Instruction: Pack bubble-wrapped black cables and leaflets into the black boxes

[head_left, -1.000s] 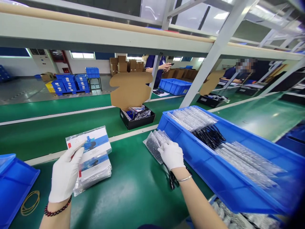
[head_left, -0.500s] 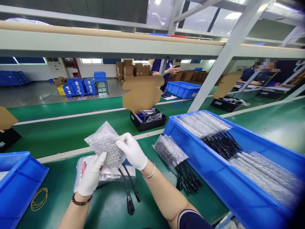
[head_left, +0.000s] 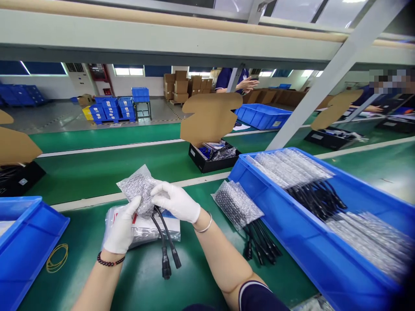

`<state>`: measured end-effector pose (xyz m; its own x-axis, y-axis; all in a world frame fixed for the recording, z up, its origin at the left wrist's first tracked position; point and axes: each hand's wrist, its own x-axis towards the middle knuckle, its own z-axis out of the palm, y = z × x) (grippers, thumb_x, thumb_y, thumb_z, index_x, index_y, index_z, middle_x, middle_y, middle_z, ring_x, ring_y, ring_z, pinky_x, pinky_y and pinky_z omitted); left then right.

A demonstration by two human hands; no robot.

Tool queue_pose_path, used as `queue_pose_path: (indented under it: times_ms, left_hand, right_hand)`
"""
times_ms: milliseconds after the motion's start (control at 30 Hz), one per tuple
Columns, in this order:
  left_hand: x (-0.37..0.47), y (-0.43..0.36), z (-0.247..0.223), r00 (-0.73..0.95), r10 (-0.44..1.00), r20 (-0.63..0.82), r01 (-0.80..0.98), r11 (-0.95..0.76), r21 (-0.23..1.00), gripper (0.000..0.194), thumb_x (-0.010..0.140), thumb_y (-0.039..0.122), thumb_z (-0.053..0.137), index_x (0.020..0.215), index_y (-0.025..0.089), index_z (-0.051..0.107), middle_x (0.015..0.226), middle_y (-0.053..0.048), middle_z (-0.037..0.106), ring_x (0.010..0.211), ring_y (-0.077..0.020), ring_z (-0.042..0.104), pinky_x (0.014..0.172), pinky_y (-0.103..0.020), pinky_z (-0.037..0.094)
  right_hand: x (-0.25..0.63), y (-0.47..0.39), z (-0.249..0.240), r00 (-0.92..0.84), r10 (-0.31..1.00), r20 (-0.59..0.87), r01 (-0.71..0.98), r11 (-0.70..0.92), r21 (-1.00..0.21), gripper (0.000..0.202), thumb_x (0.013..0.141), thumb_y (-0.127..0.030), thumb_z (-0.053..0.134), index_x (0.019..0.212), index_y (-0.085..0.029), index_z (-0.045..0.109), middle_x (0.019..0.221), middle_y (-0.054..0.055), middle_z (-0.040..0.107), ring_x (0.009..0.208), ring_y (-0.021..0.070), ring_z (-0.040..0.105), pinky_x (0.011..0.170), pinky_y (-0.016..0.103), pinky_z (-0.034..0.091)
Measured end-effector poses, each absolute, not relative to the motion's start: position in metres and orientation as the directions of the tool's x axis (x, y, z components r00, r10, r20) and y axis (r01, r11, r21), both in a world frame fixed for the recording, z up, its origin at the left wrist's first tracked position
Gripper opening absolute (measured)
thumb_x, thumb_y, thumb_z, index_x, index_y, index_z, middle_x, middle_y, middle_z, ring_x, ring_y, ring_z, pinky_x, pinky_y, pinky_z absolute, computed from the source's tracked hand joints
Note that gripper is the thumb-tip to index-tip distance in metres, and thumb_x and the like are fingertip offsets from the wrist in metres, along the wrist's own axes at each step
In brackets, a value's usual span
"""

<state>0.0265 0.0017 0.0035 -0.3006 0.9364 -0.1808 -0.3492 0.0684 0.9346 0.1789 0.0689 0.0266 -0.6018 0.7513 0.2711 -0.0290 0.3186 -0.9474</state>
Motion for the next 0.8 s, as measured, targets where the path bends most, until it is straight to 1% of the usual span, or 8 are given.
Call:
queue_pose_path:
  times_ms: [67,100,233,300,433,533,600,800]
  left_hand:
    - [0.025,0.002,0.003,-0.288,0.942,-0.175,-0.369,0.059,0.927,0.043,0.069,0.044,0.076,0.098,0.012,0.073,0.096,-0.008,0.073,0.092,-0.0286,0.066,0.075,-0.032,0.054]
    - [0.025,0.002,0.004,-0.299,0.940,-0.162,-0.345,0.052,0.937,0.041,0.068,0.043,0.076,0.096,0.013,0.073,0.095,-0.008,0.073,0.093,-0.0282,0.065,0.076,-0.031,0.054]
    - [0.022,0.003,0.015,-0.345,0.934,-0.092,-0.137,0.047,0.989,0.031,0.065,0.044,0.077,0.076,0.014,0.075,0.077,-0.006,0.073,0.095,-0.0307,0.064,0.080,-0.031,0.052]
    - [0.023,0.003,0.019,-0.310,0.948,-0.065,-0.084,0.041,0.996,0.031,0.067,0.045,0.075,0.075,0.015,0.076,0.078,-0.006,0.073,0.098,-0.0311,0.064,0.085,-0.033,0.051]
    - [0.024,0.007,0.011,-0.212,0.975,-0.069,-0.168,0.033,0.985,0.039,0.069,0.044,0.073,0.095,0.015,0.074,0.101,-0.007,0.072,0.106,-0.0291,0.061,0.096,-0.035,0.046]
    - [0.024,0.011,-0.001,-0.112,0.990,-0.087,-0.307,0.049,0.950,0.046,0.071,0.040,0.074,0.108,0.013,0.070,0.106,-0.009,0.070,0.106,-0.0298,0.061,0.096,-0.040,0.047]
    - [0.024,0.012,-0.005,-0.083,0.991,-0.100,-0.351,0.065,0.934,0.045,0.072,0.038,0.073,0.108,0.013,0.069,0.105,-0.010,0.070,0.104,-0.0299,0.062,0.094,-0.041,0.048]
    - [0.024,0.012,-0.004,-0.087,0.987,-0.133,-0.340,0.096,0.936,0.044,0.070,0.041,0.075,0.103,0.012,0.071,0.101,-0.010,0.071,0.101,-0.0301,0.063,0.089,-0.040,0.051]
  right_hand:
    - [0.172,0.071,0.022,-0.522,0.821,0.230,0.046,0.296,-0.954,0.020,0.078,-0.037,0.067,0.081,-0.020,0.058,0.080,-0.001,0.062,0.077,0.0148,0.058,0.073,0.029,0.046]
    - [0.169,0.072,0.020,-0.484,0.847,0.218,0.074,0.288,-0.955,0.022,0.077,-0.038,0.068,0.079,-0.020,0.056,0.076,-0.003,0.061,0.073,0.0140,0.057,0.070,0.028,0.045]
    - [0.163,0.075,0.017,-0.367,0.907,0.208,0.176,0.287,-0.942,0.031,0.070,-0.043,0.072,0.077,-0.020,0.052,0.070,-0.005,0.056,0.067,0.0124,0.051,0.064,0.026,0.041]
    - [0.163,0.078,0.017,-0.345,0.913,0.219,0.225,0.307,-0.925,0.032,0.069,-0.044,0.071,0.072,-0.020,0.050,0.067,-0.006,0.053,0.064,0.0120,0.048,0.063,0.026,0.039]
    - [0.165,0.086,0.012,-0.370,0.909,0.192,0.244,0.295,-0.924,0.037,0.072,-0.046,0.067,0.061,-0.020,0.042,0.057,-0.007,0.043,0.056,0.0109,0.040,0.056,0.025,0.033]
    - [0.165,0.091,0.007,-0.372,0.910,0.183,0.218,0.278,-0.936,0.041,0.071,-0.047,0.068,0.057,-0.020,0.039,0.054,-0.007,0.039,0.054,0.0103,0.036,0.053,0.025,0.030]
    - [0.165,0.092,0.005,-0.373,0.912,0.173,0.204,0.263,-0.943,0.043,0.070,-0.048,0.069,0.056,-0.020,0.039,0.053,-0.007,0.039,0.053,0.0100,0.035,0.052,0.024,0.029]
    - [0.163,0.092,0.005,-0.361,0.920,0.152,0.209,0.238,-0.949,0.046,0.070,-0.053,0.068,0.056,-0.021,0.038,0.053,-0.006,0.039,0.052,0.0102,0.036,0.051,0.024,0.030]
